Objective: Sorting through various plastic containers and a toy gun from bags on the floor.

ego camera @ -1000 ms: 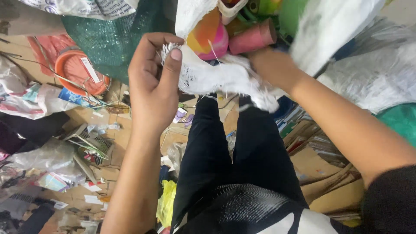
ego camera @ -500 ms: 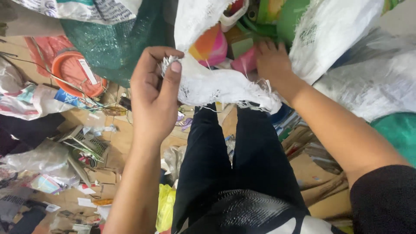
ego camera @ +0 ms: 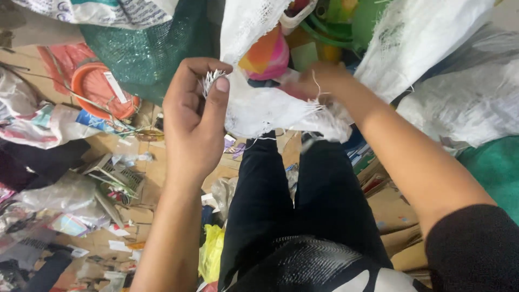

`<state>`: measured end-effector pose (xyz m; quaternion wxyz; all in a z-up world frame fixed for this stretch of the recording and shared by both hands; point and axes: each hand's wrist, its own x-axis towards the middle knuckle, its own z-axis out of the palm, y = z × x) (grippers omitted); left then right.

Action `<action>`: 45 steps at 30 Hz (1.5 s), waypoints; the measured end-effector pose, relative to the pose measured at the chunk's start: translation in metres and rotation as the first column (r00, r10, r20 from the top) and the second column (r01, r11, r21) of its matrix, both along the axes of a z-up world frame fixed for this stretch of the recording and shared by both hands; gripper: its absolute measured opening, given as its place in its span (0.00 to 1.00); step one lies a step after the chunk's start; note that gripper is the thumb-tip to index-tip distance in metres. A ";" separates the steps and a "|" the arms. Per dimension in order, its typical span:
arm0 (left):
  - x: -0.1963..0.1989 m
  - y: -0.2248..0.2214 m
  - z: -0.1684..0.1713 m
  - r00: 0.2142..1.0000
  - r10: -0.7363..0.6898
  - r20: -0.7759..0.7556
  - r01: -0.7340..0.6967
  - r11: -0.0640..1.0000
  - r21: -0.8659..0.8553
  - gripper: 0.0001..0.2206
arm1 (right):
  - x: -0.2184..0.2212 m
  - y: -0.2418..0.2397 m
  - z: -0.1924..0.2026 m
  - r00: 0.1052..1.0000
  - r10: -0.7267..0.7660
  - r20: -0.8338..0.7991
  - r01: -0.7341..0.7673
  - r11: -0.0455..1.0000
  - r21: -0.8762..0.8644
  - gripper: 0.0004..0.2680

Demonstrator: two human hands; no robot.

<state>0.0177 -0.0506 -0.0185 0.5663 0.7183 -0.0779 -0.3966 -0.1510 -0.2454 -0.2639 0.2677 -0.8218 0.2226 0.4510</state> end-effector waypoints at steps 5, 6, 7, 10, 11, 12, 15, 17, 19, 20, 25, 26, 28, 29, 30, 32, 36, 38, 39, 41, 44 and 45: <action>-0.002 -0.002 0.002 0.999 -0.012 -0.040 0.013 1.000 0.013 0.07 | -0.047 -0.022 -0.108 0.953 -0.293 0.075 0.300 0.947 -0.118 0.14; -0.002 -0.001 0.001 0.999 -0.013 -0.037 0.015 0.998 0.056 0.07 | -0.052 -0.019 -0.117 0.930 -0.364 0.048 0.368 0.924 -0.108 0.17; -0.002 0.000 0.000 0.999 -0.013 -0.033 0.017 0.995 0.098 0.07 | -0.055 -0.016 -0.126 0.901 -0.433 0.022 0.433 0.896 -0.100 0.21; -0.004 0.003 -0.002 0.998 -0.005 -0.060 0.008 0.999 0.046 0.07 | -0.023 0.007 -0.017 0.969 -0.212 0.125 0.226 0.968 -0.108 0.20; -0.003 0.007 -0.002 0.998 -0.004 -0.059 0.007 0.999 0.050 0.07 | -0.038 0.018 -0.020 0.969 -0.212 0.125 0.225 0.969 -0.104 0.20; -0.003 0.008 -0.002 0.998 -0.009 -0.055 0.012 0.999 0.049 0.07 | -0.055 0.026 -0.022 0.952 -0.183 0.246 0.203 0.977 -0.059 0.18; 0.000 0.009 -0.002 0.998 -0.010 -0.064 0.014 0.998 0.067 0.07 | -0.057 0.041 0.006 0.879 -0.155 0.450 0.167 0.986 0.013 0.19; 0.002 0.008 0.000 0.997 -0.013 -0.080 0.019 0.997 0.081 0.06 | -0.049 0.046 0.026 0.833 -0.158 0.531 0.164 0.986 0.036 0.19; 0.004 0.007 0.000 0.997 -0.015 -0.078 0.021 0.997 0.073 0.06 | -0.044 0.054 0.032 0.867 -0.319 0.382 0.183 0.918 0.352 0.11; 0.004 0.006 0.000 0.997 -0.017 -0.077 0.023 0.997 0.074 0.06 | -0.034 0.060 0.046 0.866 -0.321 0.382 0.184 0.917 0.353 0.11; 0.005 0.001 0.005 0.997 -0.034 -0.071 0.039 0.997 0.066 0.06 | -0.012 0.082 0.095 0.933 -0.073 0.351 -0.056 0.938 0.343 0.08; 0.005 0.001 0.005 0.997 -0.035 -0.070 0.039 0.997 0.065 0.06 | -0.003 0.071 0.097 0.933 -0.072 0.352 -0.056 0.938 0.342 0.08; 0.003 0.001 0.005 0.996 -0.021 -0.088 0.027 0.997 0.067 0.06 | 0.015 0.051 0.101 0.920 -0.375 -0.116 0.390 0.843 0.372 0.10; 0.002 0.000 0.006 0.996 -0.019 -0.086 0.025 0.997 0.070 0.06 | -0.003 0.039 0.068 0.921 -0.373 -0.116 0.388 0.842 0.375 0.10; 0.001 -0.001 0.006 0.996 -0.021 -0.091 0.026 0.998 0.065 0.06 | -0.022 0.027 0.035 0.904 -0.419 0.084 0.392 0.892 0.225 0.10; -0.001 -0.005 0.007 0.995 -0.021 -0.093 0.027 0.998 0.061 0.06 | -0.050 -0.001 -0.016 0.863 -0.416 0.287 0.413 0.908 0.075 0.11; -0.006 -0.016 0.013 0.992 -0.084 -0.099 0.099 0.983 0.155 0.06 | -0.095 -0.031 -0.079 0.914 -0.331 -0.236 0.285 0.936 -0.209 0.17; -0.013 -0.020 0.012 0.986 -0.152 -0.075 0.164 0.967 0.193 0.06 | -0.102 -0.031 -0.077 0.943 -0.264 -0.202 0.219 0.951 -0.217 0.20; -0.017 -0.020 0.010 0.986 -0.131 -0.106 0.145 0.980 0.135 0.06 | -0.093 -0.030 -0.064 0.930 -0.282 -0.236 0.246 0.954 -0.173 0.19; -0.022 -0.021 0.008 0.984 -0.119 -0.135 0.129 0.989 0.069 0.06 | -0.095 -0.032 -0.068 0.914 -0.307 -0.266 0.279 0.950 -0.137 0.18; -0.022 -0.024 0.008 0.984 -0.134 -0.117 0.150 0.979 0.137 0.06 | -0.121 -0.031 -0.133 0.941 -0.291 -0.172 0.263 0.950 -0.169 0.19; -0.020 -0.026 0.009 0.984 -0.126 -0.124 0.146 0.976 0.161 0.06 | -0.130 -0.027 -0.157 0.955 -0.273 -0.112 0.250 0.950 -0.189 0.19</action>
